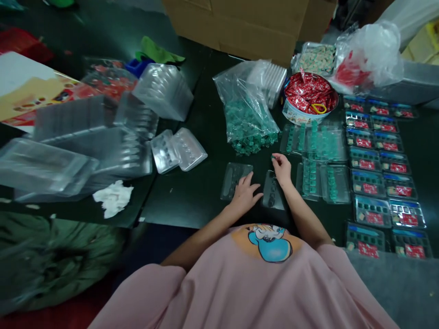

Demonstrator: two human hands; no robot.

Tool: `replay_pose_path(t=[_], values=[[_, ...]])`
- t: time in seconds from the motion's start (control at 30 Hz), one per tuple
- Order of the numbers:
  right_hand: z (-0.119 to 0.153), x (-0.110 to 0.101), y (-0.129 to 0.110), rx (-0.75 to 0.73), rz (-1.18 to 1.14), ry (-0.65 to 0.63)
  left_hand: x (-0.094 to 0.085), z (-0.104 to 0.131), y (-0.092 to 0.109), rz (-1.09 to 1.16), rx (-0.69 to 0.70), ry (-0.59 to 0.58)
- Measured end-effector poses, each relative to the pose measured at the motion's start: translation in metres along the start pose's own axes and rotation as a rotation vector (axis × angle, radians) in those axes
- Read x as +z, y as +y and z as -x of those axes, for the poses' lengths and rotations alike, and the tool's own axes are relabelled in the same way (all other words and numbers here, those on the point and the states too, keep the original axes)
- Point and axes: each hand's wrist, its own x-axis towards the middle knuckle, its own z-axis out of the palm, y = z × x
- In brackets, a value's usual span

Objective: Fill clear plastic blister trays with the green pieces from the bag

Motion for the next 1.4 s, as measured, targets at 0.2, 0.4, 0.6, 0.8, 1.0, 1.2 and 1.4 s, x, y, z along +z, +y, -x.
replay_pose_path(t=[0.2,0.4,0.6,0.8,1.0,1.2,1.4], values=[[-0.012,0.034,-0.012,0.015,-0.211,-0.068,0.006,-0.004,0.009,-0.087,0.103,-0.03],[-0.013,0.011,-0.031,0.26,-0.6,-0.101,0.001,-0.019,-0.003,-0.127,-0.025,0.04],[0.012,-0.01,-0.053,0.359,-0.691,-0.228,-0.022,-0.048,-0.008,0.294,0.024,0.318],[0.03,-0.008,-0.059,0.31,-0.643,-0.298,-0.039,-0.068,0.007,0.772,0.084,0.406],[0.036,-0.018,-0.06,0.076,-0.369,-0.278,-0.036,-0.067,0.007,0.97,-0.09,0.29],[0.042,-0.023,-0.066,0.064,-0.341,-0.327,-0.034,-0.07,0.004,1.082,-0.149,0.194],[0.048,-0.02,-0.055,0.406,-0.521,-0.384,-0.025,-0.064,0.006,1.06,-0.151,0.171]])
